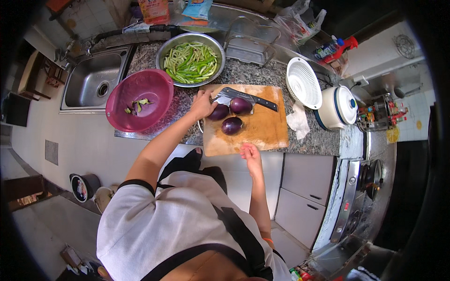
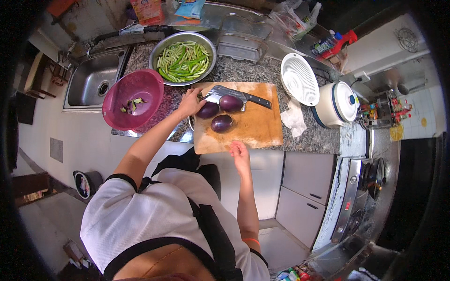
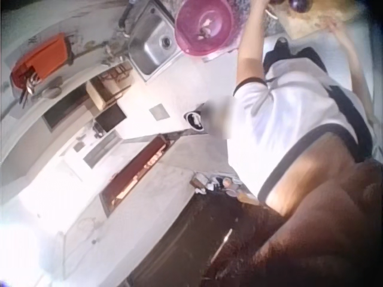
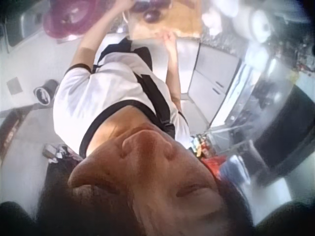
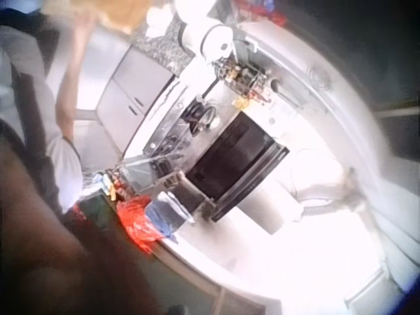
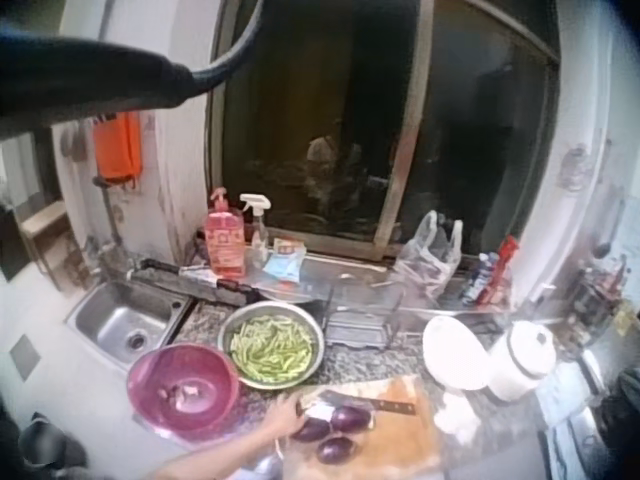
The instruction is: The person slices eggplant into thin pieces on a cutting board using a cleaver and places the slices into a purple bowl.
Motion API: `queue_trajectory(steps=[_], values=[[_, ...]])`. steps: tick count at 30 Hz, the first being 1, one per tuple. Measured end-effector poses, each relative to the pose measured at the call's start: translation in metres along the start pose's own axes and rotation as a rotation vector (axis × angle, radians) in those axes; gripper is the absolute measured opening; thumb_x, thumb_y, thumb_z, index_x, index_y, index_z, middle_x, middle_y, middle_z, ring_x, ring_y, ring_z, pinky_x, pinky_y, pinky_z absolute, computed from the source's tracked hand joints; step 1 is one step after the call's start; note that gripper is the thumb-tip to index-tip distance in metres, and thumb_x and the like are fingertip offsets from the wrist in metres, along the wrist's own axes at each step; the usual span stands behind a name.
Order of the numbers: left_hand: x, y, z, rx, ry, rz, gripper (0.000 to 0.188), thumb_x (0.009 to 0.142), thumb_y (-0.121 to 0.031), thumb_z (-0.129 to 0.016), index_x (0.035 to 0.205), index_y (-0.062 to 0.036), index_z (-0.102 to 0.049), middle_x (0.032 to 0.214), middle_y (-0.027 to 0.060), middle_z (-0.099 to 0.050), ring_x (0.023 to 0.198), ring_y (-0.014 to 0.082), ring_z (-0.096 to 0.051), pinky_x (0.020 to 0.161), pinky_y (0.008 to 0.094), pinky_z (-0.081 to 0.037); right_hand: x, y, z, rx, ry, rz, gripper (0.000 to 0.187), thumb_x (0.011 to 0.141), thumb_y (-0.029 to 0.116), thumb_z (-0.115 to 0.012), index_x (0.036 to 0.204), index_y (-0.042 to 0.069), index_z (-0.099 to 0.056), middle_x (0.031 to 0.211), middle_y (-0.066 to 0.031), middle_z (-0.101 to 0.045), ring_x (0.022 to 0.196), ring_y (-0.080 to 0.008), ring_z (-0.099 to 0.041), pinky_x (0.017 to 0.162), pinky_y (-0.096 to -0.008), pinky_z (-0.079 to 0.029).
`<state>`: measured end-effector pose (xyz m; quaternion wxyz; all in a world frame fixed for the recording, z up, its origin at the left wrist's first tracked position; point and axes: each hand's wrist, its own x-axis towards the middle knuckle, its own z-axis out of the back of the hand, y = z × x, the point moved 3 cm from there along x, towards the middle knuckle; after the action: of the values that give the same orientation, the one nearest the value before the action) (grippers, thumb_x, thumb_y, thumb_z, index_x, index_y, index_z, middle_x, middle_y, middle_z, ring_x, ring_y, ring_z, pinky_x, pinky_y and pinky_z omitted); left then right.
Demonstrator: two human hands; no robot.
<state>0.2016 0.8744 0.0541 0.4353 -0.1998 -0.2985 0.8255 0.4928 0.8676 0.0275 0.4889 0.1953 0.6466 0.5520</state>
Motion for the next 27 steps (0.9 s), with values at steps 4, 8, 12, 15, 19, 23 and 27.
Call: queue_trajectory(steps=[4, 8, 12, 15, 19, 23, 27], values=[[0.025, 0.010, -0.027, 0.055, 0.122, 0.272, 0.059, 0.071, -0.028, -0.071, 0.122, -0.0106, -0.046, 0.115, 0.0216, -0.052, 0.108, 0.0398, -0.050, 0.093, 0.0415, -0.042, 0.027, 0.003, 0.015, 0.034, 0.056, -0.012, 0.021, 0.095, 0.015, -0.047, 0.112, 0.004, -0.052, 0.097, -0.0048, -0.059, 0.081, -0.0091, -0.055, 0.070, -0.0214, -0.045], [0.053, 0.027, -0.048, 0.026, 0.219, 0.321, 0.047, 0.075, -0.024, -0.067, 0.115, -0.0097, -0.050, 0.116, 0.0223, -0.052, 0.102, 0.0395, -0.055, 0.089, 0.0432, -0.045, 0.052, 0.017, 0.022, -0.033, 0.226, -0.018, 0.021, 0.095, 0.014, -0.047, 0.113, 0.004, -0.052, 0.098, -0.0047, -0.059, 0.082, -0.0093, -0.055, 0.071, -0.0215, -0.046], [0.053, 0.035, -0.057, 0.019, 0.121, 0.308, 0.019, 0.078, -0.016, -0.058, 0.095, -0.0086, -0.060, 0.108, 0.0223, -0.054, 0.098, 0.0380, -0.056, 0.084, 0.0443, -0.046, 0.078, 0.029, 0.034, -0.107, 0.384, -0.010, 0.021, 0.095, 0.013, -0.047, 0.113, 0.004, -0.052, 0.098, -0.0046, -0.058, 0.081, -0.0091, -0.055, 0.070, -0.0210, -0.045], [0.039, 0.026, -0.053, 0.102, 0.004, 0.285, 0.007, 0.075, -0.007, -0.058, 0.079, -0.0034, -0.060, 0.105, 0.0227, -0.054, 0.095, 0.0388, -0.057, 0.082, 0.0444, -0.047, 0.094, 0.030, 0.056, -0.138, 0.477, -0.017, 0.020, 0.095, 0.012, -0.046, 0.112, 0.004, -0.052, 0.097, -0.0043, -0.059, 0.079, -0.0086, -0.054, 0.069, -0.0204, -0.045], [0.024, -0.012, -0.034, 0.101, -0.106, 0.227, 0.022, 0.071, -0.003, -0.059, 0.093, -0.0052, -0.057, 0.103, 0.0220, -0.054, 0.095, 0.0409, -0.056, 0.080, 0.0457, -0.047, 0.120, 0.037, 0.095, -0.183, 0.492, -0.020, 0.020, 0.094, 0.011, -0.047, 0.111, 0.003, -0.053, 0.098, -0.0052, -0.060, 0.079, -0.0095, -0.055, 0.070, -0.0225, -0.046], [0.021, -0.009, -0.032, 0.042, -0.129, 0.389, 0.050, 0.067, -0.008, -0.069, 0.113, -0.0088, -0.052, 0.110, 0.0212, -0.054, 0.102, 0.0379, -0.054, 0.087, 0.0417, -0.045, 0.131, 0.039, 0.093, -0.205, 0.532, -0.059, 0.018, 0.095, 0.012, -0.045, 0.110, 0.005, -0.052, 0.094, -0.0020, -0.059, 0.075, -0.0064, -0.052, 0.066, -0.0190, -0.043], [0.033, 0.025, -0.049, 0.076, -0.078, 0.430, 0.045, 0.066, -0.003, -0.063, 0.110, -0.0101, -0.055, 0.107, 0.0205, -0.056, 0.103, 0.0379, -0.054, 0.087, 0.0409, -0.046, 0.142, 0.047, 0.082, -0.197, 0.529, 0.013, 0.018, 0.093, 0.010, -0.049, 0.110, 0.005, -0.052, 0.095, -0.0029, -0.058, 0.074, -0.0076, -0.052, 0.065, -0.0195, -0.043]])
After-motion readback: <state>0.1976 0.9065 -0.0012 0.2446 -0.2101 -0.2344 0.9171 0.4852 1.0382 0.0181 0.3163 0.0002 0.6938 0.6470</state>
